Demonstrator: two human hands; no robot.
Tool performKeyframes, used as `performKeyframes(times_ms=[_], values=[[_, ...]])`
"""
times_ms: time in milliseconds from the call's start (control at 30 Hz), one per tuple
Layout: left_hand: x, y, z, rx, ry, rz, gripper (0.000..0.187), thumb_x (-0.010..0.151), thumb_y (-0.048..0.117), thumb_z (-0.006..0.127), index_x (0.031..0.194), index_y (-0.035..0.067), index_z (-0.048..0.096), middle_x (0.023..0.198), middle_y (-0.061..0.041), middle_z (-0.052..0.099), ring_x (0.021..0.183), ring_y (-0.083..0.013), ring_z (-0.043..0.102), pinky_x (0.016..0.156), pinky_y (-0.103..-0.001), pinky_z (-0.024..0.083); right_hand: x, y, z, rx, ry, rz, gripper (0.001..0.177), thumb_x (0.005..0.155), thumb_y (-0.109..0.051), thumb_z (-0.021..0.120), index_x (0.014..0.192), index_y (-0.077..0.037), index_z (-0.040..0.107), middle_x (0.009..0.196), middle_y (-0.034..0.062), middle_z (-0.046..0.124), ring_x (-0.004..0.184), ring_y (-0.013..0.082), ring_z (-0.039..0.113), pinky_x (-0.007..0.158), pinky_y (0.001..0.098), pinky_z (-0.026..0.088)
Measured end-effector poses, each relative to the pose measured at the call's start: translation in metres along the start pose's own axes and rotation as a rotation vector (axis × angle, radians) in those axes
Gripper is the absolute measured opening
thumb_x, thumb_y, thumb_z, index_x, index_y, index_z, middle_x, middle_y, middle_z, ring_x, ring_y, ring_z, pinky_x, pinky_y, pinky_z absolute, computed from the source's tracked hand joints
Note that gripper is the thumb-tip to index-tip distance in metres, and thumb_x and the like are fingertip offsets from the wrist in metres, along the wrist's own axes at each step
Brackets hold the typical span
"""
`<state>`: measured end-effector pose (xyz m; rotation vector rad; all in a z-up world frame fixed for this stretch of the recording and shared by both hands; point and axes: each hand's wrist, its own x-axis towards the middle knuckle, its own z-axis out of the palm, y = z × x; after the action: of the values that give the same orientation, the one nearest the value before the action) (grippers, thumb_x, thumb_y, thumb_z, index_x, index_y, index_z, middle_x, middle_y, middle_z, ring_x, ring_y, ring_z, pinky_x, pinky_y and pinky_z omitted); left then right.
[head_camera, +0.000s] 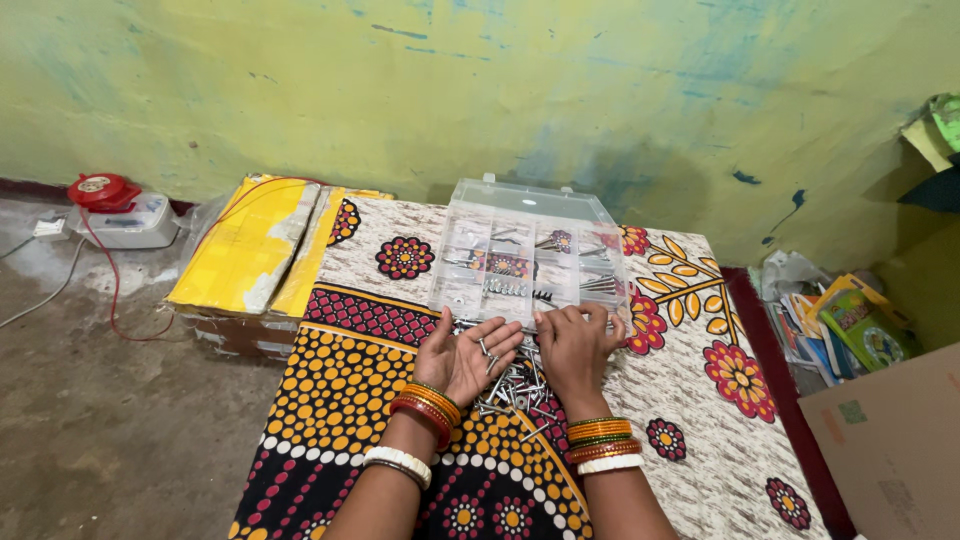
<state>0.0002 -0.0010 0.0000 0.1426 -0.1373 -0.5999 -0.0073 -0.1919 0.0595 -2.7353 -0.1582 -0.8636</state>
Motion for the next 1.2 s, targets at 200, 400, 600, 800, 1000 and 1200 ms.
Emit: performKeyframes(times_ms=[200,400,600,800,1000,1200], values=[[0.000,0.000,-0.003,-0.010,-0.037,-0.005,0.094,0.098,0.068,0.044,0.148,-0.011,0.035,0.158,-0.033,0.035,0.144,-0.0389,0.042,0.113,-0.047,0.044,-0.001,-0.001,0.003,0.004,0.020,-0.041,0.036,0.100,-0.042,0.053,0.102,-0.017,0.078,0.113,-0.0015,0.074,0.121,0.0285,0.051,0.108,0.0594,0.018],[0.001,-0.001,-0.006,-0.018,-0.032,-0.001,0.095,0.097,0.068,0.045,0.148,-0.011,0.035,0.158,-0.033,0.035,0.144,-0.0390,0.043,0.113,-0.047,0.045,0.001,0.000,0.003,-0.034,-0.024,-0.041,0.041,0.101,-0.046,0.050,0.109,-0.017,0.079,0.115,-0.0010,0.074,0.127,0.0295,0.049,0.110,0.0600,0.015],[0.002,0.000,-0.007,0.000,-0.028,-0.001,0.097,0.097,0.069,0.046,0.149,-0.011,0.034,0.158,-0.032,0.037,0.143,-0.0386,0.044,0.112,-0.047,0.045,0.011,0.005,-0.002,-0.010,-0.144,0.092,0.040,0.105,-0.041,0.048,0.103,-0.017,0.080,0.113,-0.0014,0.076,0.124,0.0263,0.052,0.113,0.0573,0.016],[0.002,-0.001,-0.005,-0.002,-0.014,-0.001,0.097,0.096,0.070,0.045,0.149,-0.011,0.034,0.157,-0.031,0.038,0.143,-0.0386,0.043,0.112,-0.048,0.045,0.039,0.019,-0.005,-0.095,-0.199,0.123,0.020,0.093,-0.031,0.065,0.098,-0.023,0.083,0.100,0.0021,0.078,0.108,0.0262,0.060,0.111,0.0570,0.021],[0.000,0.000,-0.002,0.003,0.016,0.002,0.097,0.097,0.070,0.044,0.149,-0.011,0.032,0.156,-0.032,0.038,0.146,-0.0396,0.041,0.114,-0.049,0.044,0.060,0.025,0.002,-0.216,-0.284,0.057,0.009,0.078,-0.030,0.079,0.084,-0.028,0.086,0.081,0.0038,0.077,0.099,0.0263,0.064,0.108,0.0530,0.025],[0.001,-0.001,-0.006,-0.005,-0.002,-0.003,0.098,0.096,0.070,0.044,0.151,-0.011,0.031,0.157,-0.031,0.036,0.146,-0.0392,0.040,0.115,-0.048,0.042,0.064,0.030,0.015,-0.276,-0.284,0.035,0.007,0.073,-0.033,0.082,0.077,-0.027,0.084,0.076,0.0030,0.076,0.096,0.0260,0.063,0.106,0.0515,0.027]])
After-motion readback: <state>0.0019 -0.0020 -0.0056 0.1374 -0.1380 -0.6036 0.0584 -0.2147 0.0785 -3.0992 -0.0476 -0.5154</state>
